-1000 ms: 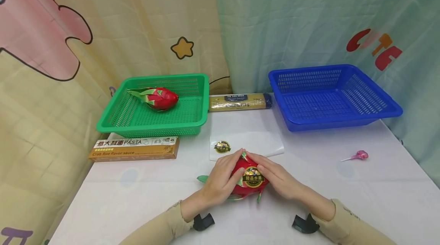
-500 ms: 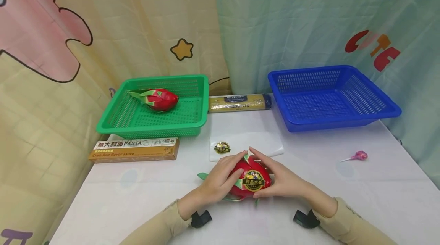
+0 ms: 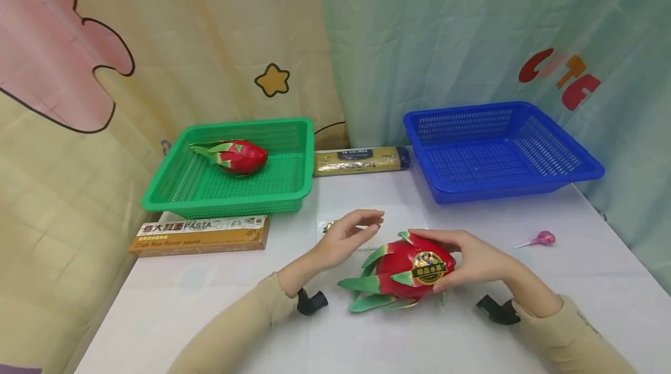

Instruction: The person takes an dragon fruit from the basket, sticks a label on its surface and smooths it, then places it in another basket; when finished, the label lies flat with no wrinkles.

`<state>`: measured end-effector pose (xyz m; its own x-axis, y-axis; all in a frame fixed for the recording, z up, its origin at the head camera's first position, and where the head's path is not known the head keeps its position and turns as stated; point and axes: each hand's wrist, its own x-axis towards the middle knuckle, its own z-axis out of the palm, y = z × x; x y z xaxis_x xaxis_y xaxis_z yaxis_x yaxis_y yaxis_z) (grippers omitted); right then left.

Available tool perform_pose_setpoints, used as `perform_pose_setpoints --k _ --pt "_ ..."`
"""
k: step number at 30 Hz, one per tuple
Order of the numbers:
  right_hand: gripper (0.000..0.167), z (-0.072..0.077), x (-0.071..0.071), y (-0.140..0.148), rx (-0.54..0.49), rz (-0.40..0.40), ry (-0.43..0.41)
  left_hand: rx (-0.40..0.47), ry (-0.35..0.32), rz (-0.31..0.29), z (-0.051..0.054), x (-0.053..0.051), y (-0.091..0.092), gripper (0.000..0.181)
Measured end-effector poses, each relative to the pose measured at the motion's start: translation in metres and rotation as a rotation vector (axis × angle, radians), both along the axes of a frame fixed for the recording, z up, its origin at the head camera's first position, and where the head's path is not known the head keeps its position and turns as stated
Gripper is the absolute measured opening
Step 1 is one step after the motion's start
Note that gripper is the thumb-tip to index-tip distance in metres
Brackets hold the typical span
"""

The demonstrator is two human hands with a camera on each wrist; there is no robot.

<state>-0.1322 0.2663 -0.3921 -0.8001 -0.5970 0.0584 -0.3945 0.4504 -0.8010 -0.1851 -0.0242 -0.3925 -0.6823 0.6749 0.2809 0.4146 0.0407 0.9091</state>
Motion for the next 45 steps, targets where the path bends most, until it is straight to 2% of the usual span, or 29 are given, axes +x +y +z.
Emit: perform_pose_setpoints --k 3,6,8,10,12,14,17,19,22,25,27,31,38,45 --pt "0.088 0.013 -0.005 0.027 -0.112 0.065 0.012 0.066 -0.153 0.049 0.007 -0.021 0.010 0.031" --pt "0.089 0.030 -0.014 0.054 -0.321 0.142 0.015 0.089 -0.287 0.112 0.011 -0.043 0.024 0.030" --pt "0.088 0.042 -0.022 0.069 -0.469 0.148 0.025 0.081 -0.355 0.141 0.012 -0.056 0.036 0.030" --pt "0.086 0.056 -0.030 0.081 -0.585 0.060 0.038 0.057 -0.395 0.150 0.012 -0.065 0.049 0.030" --pt "0.082 0.068 -0.038 0.090 -0.669 -0.082 0.044 0.035 -0.412 0.146 0.011 -0.070 0.064 0.031" --pt "0.079 0.078 -0.048 0.096 -0.709 -0.246 0.033 0.022 -0.403 0.137 0.009 -0.073 0.078 0.034" --pt "0.075 0.085 -0.066 0.103 -0.658 -0.478 -0.003 0.021 -0.381 0.147 0.005 -0.073 0.099 0.035" --pt "0.073 0.084 -0.079 0.107 -0.552 -0.592 -0.015 0.030 -0.388 0.162 0.002 -0.073 0.111 0.035" --pt "0.074 0.075 -0.096 0.112 -0.350 -0.707 -0.012 0.059 -0.431 0.190 -0.001 -0.071 0.126 0.033" --pt "0.079 0.062 -0.109 0.117 -0.175 -0.753 -0.011 0.097 -0.455 0.232 -0.003 -0.070 0.137 0.031" --pt "0.085 0.054 -0.116 0.120 -0.094 -0.756 -0.034 0.114 -0.455 0.262 -0.004 -0.070 0.142 0.030" --pt "0.097 0.045 -0.127 0.123 0.010 -0.700 -0.123 0.132 -0.460 0.295 -0.005 -0.071 0.146 0.027" --pt "0.101 0.046 -0.139 0.127 0.021 -0.613 -0.256 0.144 -0.463 0.308 -0.007 -0.073 0.148 0.027" --pt "0.102 0.042 -0.141 0.133 0.063 -0.576 -0.302 0.139 -0.464 0.305 -0.008 -0.071 0.149 0.027"
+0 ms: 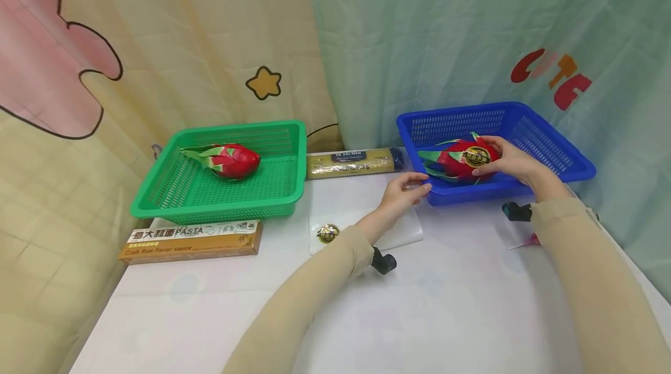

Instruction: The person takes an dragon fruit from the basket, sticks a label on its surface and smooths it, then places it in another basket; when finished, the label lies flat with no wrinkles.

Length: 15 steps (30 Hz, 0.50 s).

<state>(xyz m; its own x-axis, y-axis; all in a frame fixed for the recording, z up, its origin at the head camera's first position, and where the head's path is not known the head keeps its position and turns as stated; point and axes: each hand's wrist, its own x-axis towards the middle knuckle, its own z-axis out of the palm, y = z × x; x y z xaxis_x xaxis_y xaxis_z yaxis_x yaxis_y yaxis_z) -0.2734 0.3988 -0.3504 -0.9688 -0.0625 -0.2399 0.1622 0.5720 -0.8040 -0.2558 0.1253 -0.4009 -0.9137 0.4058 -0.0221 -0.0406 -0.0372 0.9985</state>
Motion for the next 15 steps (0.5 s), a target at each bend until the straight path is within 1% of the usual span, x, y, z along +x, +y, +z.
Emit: perform_pose_setpoints --k 6,12,14,15 --pt "0.099 -0.002 -0.001 0.004 0.039 0.037 -0.001 -0.009 -0.007 0.021 0.001 0.001 0.001 0.026" --pt "0.093 -0.002 0.002 -0.005 0.225 0.138 0.083 -0.022 -0.002 0.012 0.002 0.001 0.001 0.026" --pt "0.091 -0.003 0.003 -0.008 0.284 0.155 0.107 -0.051 0.005 -0.014 0.005 0.001 -0.002 0.027" --pt "0.093 -0.003 0.004 -0.011 0.313 0.150 0.117 -0.073 0.010 -0.041 0.006 0.001 -0.004 0.028"
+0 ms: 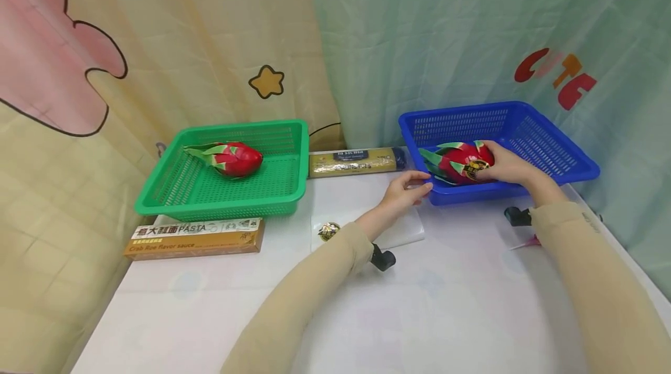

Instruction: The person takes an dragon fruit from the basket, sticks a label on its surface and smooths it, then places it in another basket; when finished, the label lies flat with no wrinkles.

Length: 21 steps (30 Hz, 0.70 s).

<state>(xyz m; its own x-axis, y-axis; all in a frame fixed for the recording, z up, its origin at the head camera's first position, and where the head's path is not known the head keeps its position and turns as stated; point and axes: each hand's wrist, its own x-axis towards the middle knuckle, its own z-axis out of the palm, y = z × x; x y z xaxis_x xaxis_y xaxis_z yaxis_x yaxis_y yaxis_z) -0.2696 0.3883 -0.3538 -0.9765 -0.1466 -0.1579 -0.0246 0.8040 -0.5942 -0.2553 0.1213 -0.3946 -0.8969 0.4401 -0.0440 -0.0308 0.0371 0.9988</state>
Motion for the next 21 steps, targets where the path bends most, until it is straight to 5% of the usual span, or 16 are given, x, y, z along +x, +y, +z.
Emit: perform_pose_setpoints --k 5,10,13,15,21 --pt "0.100 0.009 0.008 -0.029 0.189 -0.092 0.125 -0.176 0.077 -0.212 0.017 -0.005 -0.031 0.030" --pt "0.070 0.018 0.024 -0.086 0.289 -0.191 0.392 -0.313 0.167 -0.368 0.041 -0.009 -0.085 0.032" --pt "0.051 0.019 0.028 -0.127 0.230 -0.182 0.511 -0.374 0.209 -0.358 0.057 -0.011 -0.119 0.032" --pt "0.044 0.017 0.028 -0.155 0.115 -0.129 0.515 -0.408 0.237 -0.319 0.069 -0.014 -0.142 0.030" --pt "0.042 0.008 0.024 -0.236 -0.315 0.050 0.306 -0.441 0.297 -0.119 0.116 -0.030 -0.211 0.031"
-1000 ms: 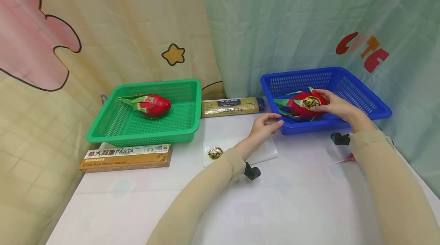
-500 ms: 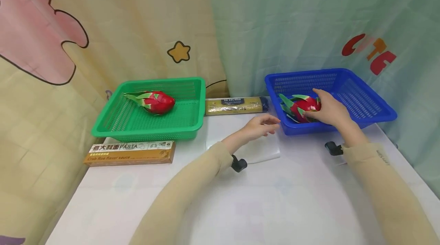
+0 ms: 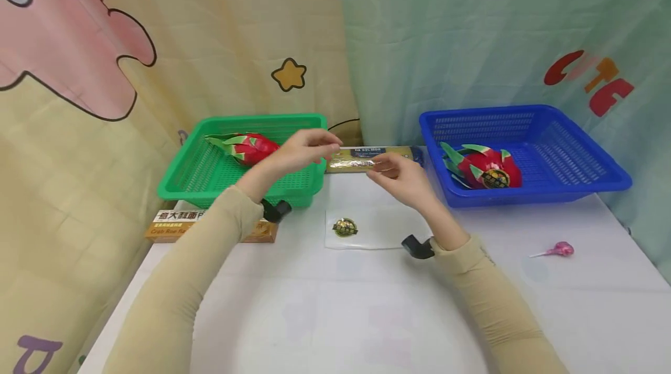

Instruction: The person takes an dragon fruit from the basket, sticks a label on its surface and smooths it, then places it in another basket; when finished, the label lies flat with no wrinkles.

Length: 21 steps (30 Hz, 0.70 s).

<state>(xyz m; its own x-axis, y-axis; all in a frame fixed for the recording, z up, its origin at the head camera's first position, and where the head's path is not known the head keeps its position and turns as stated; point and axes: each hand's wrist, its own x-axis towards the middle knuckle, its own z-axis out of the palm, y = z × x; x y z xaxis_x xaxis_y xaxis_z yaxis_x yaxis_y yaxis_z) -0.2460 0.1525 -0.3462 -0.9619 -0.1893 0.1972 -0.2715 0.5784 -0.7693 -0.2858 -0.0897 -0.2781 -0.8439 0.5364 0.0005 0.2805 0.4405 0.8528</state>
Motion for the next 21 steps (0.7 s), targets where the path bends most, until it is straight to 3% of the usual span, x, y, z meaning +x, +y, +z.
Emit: perform_pose_setpoints --k 5,10,15,21 --pt "0.045 -0.012 -0.008 -0.040 -0.142 0.088 -0.102 0.083 0.070 0.178 0.035 -0.018 -0.049 0.034" --pt "0.050 -0.028 -0.017 -0.068 -0.221 0.119 -0.144 0.237 0.086 0.377 0.049 -0.038 -0.096 0.033" --pt "0.042 -0.043 -0.018 -0.089 -0.285 0.096 -0.125 0.372 0.073 0.491 0.040 -0.055 -0.125 0.028" --pt "0.031 -0.054 -0.014 -0.105 -0.322 0.090 -0.105 0.484 0.022 0.605 0.011 -0.071 -0.143 0.017"
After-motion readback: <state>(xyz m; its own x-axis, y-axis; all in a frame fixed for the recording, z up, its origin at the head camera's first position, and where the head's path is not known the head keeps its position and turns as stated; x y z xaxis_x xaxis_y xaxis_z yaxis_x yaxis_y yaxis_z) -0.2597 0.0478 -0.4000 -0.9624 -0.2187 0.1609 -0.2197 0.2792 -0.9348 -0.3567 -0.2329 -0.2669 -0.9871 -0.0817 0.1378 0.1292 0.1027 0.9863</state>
